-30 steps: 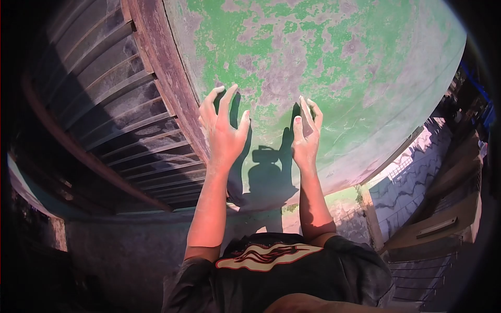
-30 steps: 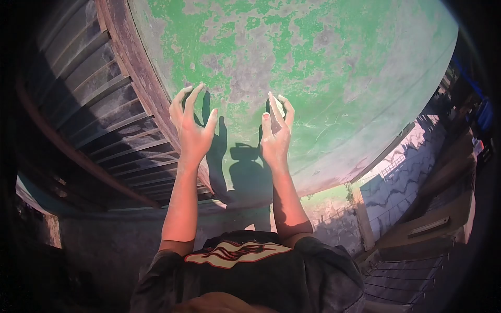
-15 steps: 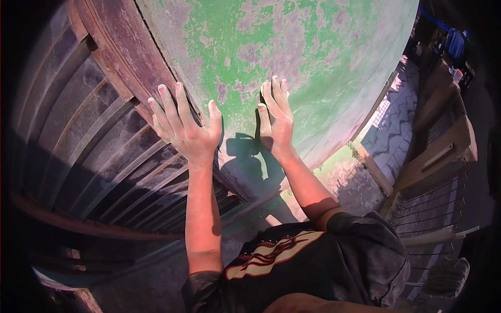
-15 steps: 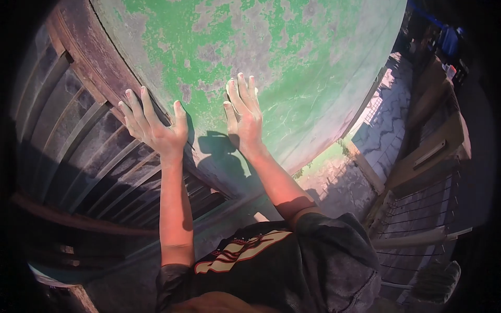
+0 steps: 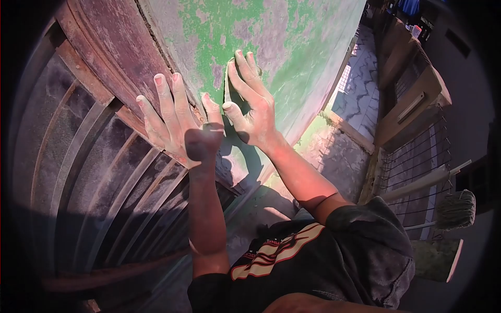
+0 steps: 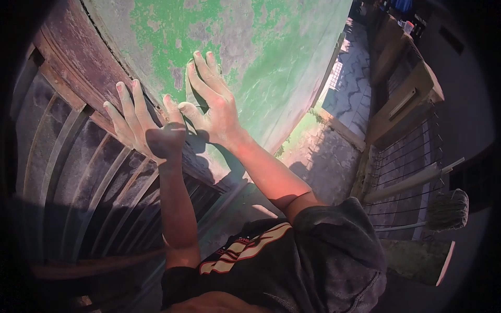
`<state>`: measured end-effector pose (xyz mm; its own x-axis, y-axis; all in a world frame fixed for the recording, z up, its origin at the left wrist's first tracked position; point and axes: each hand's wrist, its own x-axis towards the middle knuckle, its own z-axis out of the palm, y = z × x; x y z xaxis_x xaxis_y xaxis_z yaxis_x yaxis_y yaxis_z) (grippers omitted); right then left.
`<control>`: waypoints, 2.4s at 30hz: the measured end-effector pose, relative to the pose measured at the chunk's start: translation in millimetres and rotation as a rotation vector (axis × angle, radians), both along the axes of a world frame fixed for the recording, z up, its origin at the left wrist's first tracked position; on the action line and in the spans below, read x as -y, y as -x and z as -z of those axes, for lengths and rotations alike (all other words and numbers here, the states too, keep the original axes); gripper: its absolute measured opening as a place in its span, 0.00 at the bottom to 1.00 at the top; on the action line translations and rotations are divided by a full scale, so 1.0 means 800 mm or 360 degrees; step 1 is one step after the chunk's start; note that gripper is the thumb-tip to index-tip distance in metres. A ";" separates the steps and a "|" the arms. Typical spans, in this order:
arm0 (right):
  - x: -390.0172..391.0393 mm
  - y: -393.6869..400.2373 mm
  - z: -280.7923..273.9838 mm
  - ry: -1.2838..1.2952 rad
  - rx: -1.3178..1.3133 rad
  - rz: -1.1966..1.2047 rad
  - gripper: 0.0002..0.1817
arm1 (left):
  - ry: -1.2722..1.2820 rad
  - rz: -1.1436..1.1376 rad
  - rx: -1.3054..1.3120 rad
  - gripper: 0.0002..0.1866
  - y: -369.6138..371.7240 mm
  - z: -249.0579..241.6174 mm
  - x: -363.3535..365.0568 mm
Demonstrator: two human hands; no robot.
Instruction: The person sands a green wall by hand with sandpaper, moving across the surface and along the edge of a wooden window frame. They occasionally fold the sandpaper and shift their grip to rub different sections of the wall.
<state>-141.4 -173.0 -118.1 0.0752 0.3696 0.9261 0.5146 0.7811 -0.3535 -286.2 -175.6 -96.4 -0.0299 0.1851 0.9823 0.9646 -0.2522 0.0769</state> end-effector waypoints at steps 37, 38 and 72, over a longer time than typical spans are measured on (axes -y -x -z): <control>-0.070 -0.025 -0.046 0.0089 -0.0521 0.0023 0.65 | -0.0153 0.0033 -0.0033 0.30 0.003 0.009 -0.011; -0.072 -0.026 -0.052 0.0012 -0.0491 -0.0011 0.64 | -0.0183 0.0058 -0.0037 0.30 0.002 0.011 -0.009; -0.082 -0.013 -0.083 -0.0276 -0.0138 0.0064 0.59 | -0.0139 -0.0206 -0.0218 0.35 0.034 -0.068 0.001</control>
